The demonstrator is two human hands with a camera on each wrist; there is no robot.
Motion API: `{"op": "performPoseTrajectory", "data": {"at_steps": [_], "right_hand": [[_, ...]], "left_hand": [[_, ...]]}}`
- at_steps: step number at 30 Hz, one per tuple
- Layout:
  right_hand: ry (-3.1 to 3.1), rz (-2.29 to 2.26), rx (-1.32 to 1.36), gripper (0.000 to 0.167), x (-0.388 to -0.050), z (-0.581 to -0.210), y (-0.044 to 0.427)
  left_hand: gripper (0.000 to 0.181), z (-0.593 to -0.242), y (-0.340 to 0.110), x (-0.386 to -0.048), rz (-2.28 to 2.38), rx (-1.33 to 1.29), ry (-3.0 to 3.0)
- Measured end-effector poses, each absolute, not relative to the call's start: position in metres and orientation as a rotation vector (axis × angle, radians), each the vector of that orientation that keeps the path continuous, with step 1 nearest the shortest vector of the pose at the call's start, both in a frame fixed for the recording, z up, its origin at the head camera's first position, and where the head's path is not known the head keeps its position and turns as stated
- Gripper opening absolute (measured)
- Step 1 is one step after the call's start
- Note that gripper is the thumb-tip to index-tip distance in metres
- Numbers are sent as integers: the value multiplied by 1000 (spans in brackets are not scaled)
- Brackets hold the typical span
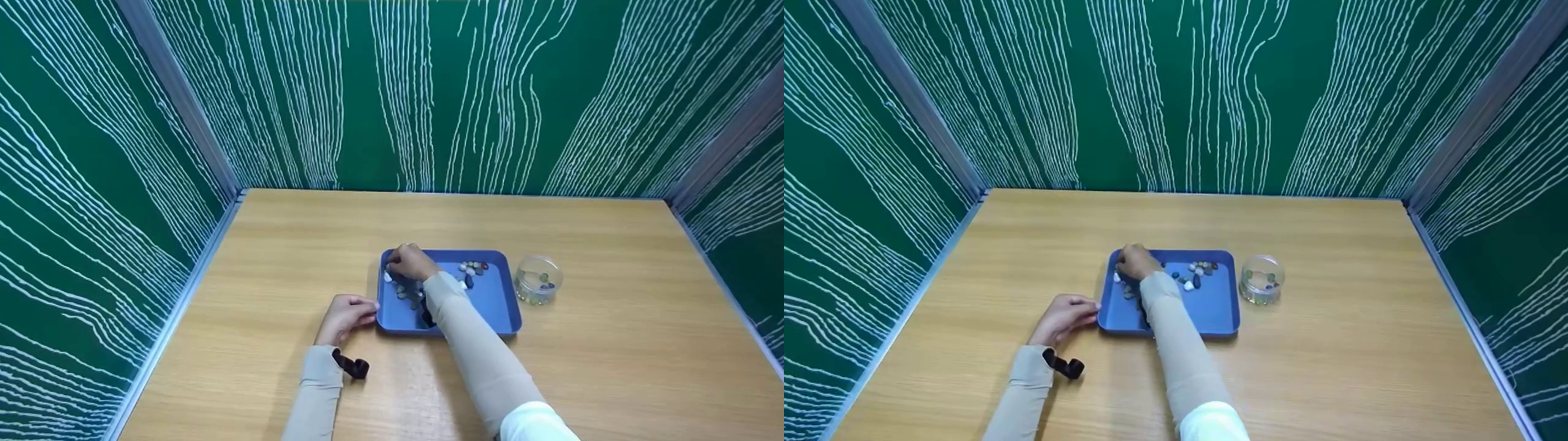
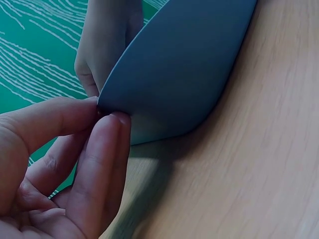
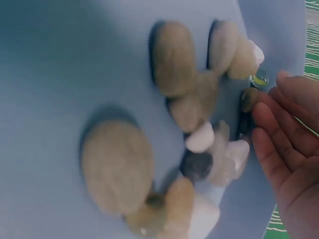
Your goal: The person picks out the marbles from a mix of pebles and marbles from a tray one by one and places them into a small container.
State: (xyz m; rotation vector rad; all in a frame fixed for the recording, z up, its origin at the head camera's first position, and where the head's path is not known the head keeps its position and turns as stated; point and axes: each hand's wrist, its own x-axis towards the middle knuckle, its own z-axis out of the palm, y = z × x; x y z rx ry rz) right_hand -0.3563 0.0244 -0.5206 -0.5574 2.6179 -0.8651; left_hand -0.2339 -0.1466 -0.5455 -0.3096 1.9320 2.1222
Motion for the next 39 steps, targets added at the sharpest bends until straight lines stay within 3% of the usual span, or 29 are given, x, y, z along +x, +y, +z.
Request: {"op": "performPoseTrajectory", "data": {"at_steps": [12,15,22,39], "right_hand": [[2725,-844,-739,11,-353,-527,21],[2757,-844,-800,16,-353,-529,21],[2761,-830,-752,10,-351,-530,20],[2777,-815,-736,13,-351,-530,18]], "left_hand": [[24,-546,-147,-233,2128,-297,1926],[24,-544,-147,-233,2136,-290,1915],[23,-544,-147,-233,2126,-298,1928],[22,-545,-147,-233,2122,-307,1939]]}}
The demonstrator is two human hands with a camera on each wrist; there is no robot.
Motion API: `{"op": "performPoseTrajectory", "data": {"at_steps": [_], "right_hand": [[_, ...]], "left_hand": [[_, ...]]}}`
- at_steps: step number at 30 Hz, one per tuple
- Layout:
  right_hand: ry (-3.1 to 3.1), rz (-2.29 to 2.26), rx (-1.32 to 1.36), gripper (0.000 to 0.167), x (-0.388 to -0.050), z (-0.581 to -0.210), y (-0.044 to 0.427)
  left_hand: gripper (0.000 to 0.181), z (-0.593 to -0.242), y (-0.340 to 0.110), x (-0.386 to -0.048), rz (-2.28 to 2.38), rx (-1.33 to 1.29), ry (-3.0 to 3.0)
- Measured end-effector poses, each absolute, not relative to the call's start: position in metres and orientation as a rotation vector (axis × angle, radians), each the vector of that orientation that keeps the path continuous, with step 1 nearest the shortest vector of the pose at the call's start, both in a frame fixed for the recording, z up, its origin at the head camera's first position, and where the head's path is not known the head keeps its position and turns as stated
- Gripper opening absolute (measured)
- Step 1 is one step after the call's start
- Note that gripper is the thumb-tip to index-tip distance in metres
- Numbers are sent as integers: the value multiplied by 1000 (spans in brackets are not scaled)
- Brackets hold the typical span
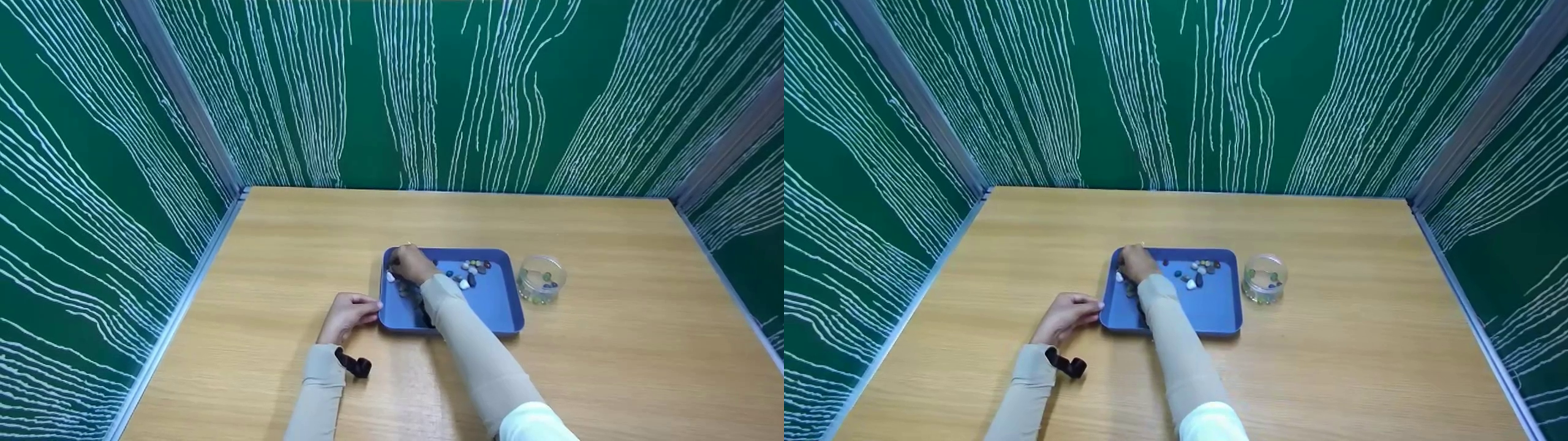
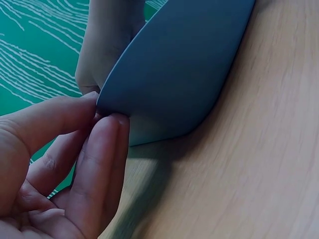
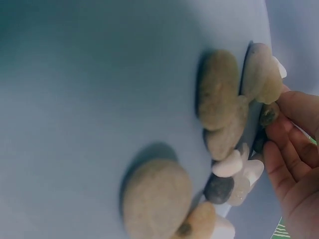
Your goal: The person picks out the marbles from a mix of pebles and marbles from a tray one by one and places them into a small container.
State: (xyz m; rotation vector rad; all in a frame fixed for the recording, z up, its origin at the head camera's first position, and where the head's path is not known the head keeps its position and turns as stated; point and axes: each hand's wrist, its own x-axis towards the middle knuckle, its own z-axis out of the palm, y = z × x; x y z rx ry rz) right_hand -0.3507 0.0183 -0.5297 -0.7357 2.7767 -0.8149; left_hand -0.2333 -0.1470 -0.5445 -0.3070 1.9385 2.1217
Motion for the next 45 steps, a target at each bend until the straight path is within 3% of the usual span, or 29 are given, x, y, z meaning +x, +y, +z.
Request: {"op": "performPoseTrajectory", "data": {"at_steps": [13,19,25,35,45], "right_hand": [[2775,-826,-815,10,-350,-527,27],[2725,-843,-719,12,-351,-523,30],[2622,-840,-513,18,-350,-515,33],[2629,-873,-602,19,-350,-502,50],[2583,-957,-493,21,-346,-485,73]], "left_hand": [[30,-545,-144,-234,2121,-280,1912],[29,-531,-142,-228,2114,-257,1919],[26,-545,-142,-233,2113,-301,1946],[24,-546,-144,-234,2090,-320,1960],[24,-546,-147,-232,2091,-338,1964]]}}
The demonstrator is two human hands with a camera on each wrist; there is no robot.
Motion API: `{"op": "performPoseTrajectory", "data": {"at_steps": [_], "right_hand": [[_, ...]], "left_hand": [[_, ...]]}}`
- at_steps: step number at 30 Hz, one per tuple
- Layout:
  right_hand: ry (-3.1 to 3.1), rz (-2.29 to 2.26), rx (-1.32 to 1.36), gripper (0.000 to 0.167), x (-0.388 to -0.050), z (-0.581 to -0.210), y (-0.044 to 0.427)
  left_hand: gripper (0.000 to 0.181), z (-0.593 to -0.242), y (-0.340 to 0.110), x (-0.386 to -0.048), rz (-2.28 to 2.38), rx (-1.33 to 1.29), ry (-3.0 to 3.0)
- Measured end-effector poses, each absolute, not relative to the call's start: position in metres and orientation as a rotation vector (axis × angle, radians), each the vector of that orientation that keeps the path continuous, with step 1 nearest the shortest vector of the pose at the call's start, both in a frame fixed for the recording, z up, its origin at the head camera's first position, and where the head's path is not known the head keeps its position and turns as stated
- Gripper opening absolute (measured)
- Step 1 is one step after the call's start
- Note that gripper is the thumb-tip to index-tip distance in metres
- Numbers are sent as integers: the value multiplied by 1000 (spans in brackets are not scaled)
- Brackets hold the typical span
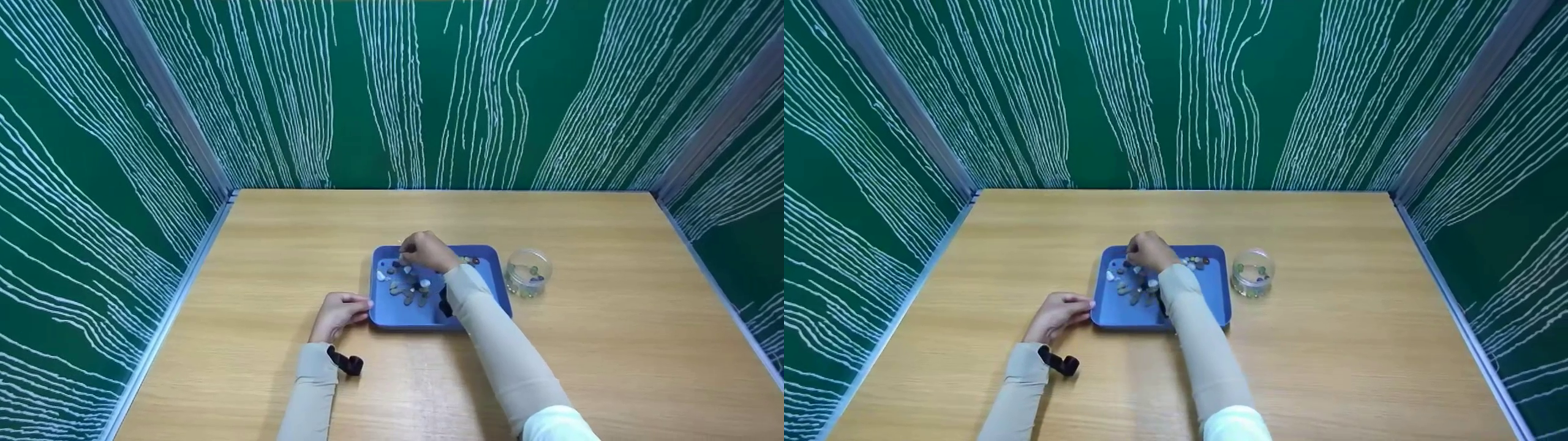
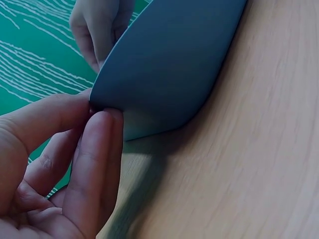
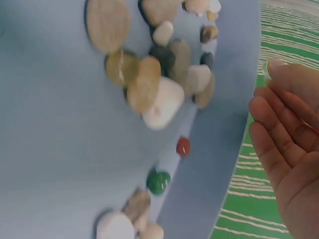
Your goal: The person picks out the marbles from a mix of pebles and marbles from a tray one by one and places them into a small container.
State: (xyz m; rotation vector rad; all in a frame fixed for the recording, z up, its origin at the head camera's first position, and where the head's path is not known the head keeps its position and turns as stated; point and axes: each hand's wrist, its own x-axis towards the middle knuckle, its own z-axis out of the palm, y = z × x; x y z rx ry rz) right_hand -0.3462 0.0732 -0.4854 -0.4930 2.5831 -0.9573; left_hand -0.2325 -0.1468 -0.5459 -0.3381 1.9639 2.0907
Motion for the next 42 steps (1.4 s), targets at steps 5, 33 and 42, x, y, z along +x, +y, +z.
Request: {"op": "performPoseTrajectory", "data": {"at_steps": [5,33,42], "right_hand": [[2643,-940,-526,19,-344,-482,89],[2797,-990,-471,15,-321,-462,186],[2813,-978,-375,17,-313,-459,222]], "left_hand": [[23,-545,-148,-231,2109,-341,1946],[28,-547,-147,-232,2105,-326,1927],[26,-545,-147,-233,2096,-342,1932]]}}
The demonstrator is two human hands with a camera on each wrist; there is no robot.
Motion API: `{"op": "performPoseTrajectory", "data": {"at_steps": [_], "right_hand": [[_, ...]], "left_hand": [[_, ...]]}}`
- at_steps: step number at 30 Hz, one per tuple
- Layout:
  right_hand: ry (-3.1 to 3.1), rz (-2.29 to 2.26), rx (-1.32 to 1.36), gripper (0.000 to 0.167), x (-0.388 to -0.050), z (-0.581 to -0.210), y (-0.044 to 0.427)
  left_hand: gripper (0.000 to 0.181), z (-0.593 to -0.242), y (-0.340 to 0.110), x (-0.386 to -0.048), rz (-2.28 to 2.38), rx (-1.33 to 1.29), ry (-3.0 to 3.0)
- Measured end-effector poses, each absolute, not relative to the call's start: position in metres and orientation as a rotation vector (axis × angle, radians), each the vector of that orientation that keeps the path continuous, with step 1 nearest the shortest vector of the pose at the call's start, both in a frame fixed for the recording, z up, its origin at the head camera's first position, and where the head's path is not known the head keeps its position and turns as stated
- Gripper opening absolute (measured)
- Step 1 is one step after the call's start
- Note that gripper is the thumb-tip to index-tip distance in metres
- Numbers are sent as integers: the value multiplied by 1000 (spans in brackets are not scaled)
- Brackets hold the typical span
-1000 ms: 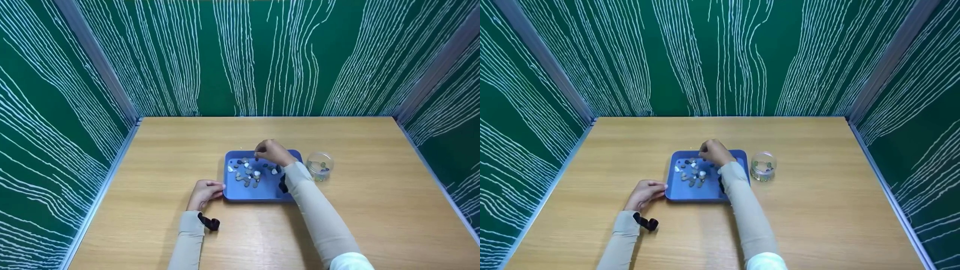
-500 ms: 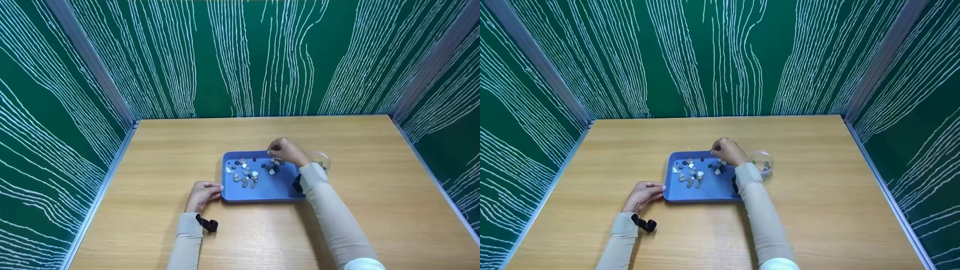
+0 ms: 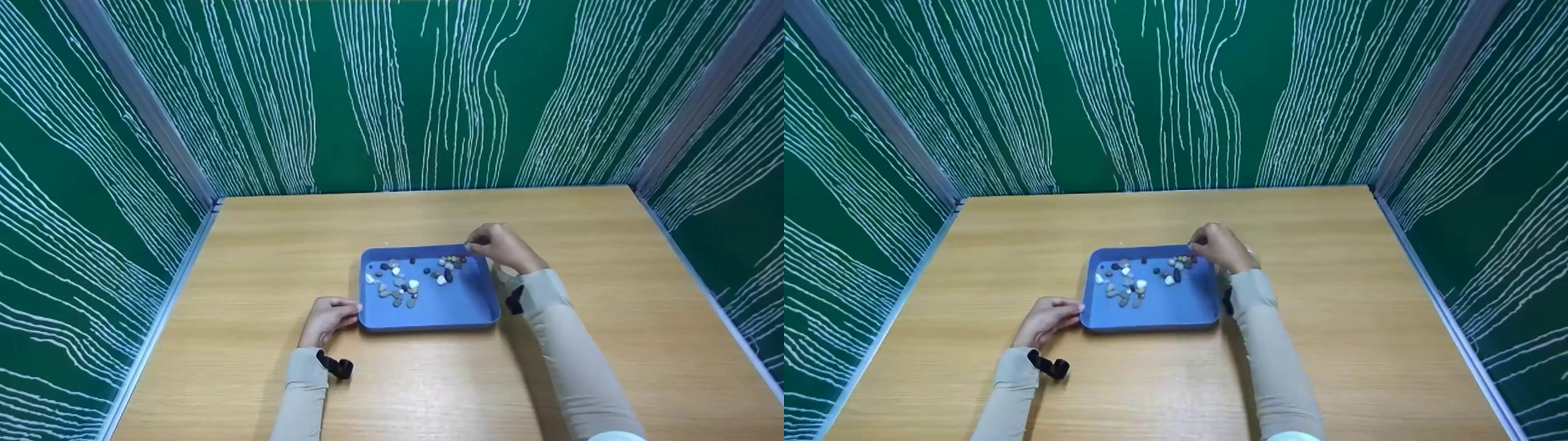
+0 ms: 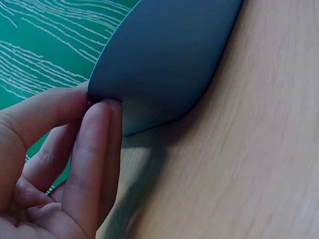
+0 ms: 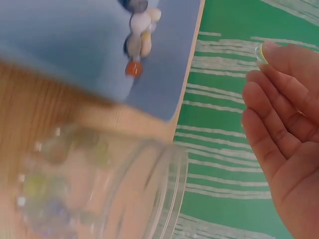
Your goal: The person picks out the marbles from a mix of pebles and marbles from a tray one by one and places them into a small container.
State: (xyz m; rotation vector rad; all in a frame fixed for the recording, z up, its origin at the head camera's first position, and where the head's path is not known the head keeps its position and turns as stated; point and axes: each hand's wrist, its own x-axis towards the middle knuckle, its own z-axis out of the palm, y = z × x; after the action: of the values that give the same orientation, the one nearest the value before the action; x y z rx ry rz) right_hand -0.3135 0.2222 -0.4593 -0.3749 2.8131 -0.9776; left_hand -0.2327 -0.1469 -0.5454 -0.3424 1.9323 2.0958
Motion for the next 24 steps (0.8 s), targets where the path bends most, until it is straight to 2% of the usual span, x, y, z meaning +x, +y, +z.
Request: {"op": "performPoseTrajectory", "data": {"at_steps": [15,24], "right_hand": [[2822,-1014,-336,18,-299,-463,283],[2832,-999,-318,19,-293,-465,302]], "left_hand": [[23,-544,-144,-234,2071,-330,1973],[24,-543,-144,-238,2037,-331,2008]]}}
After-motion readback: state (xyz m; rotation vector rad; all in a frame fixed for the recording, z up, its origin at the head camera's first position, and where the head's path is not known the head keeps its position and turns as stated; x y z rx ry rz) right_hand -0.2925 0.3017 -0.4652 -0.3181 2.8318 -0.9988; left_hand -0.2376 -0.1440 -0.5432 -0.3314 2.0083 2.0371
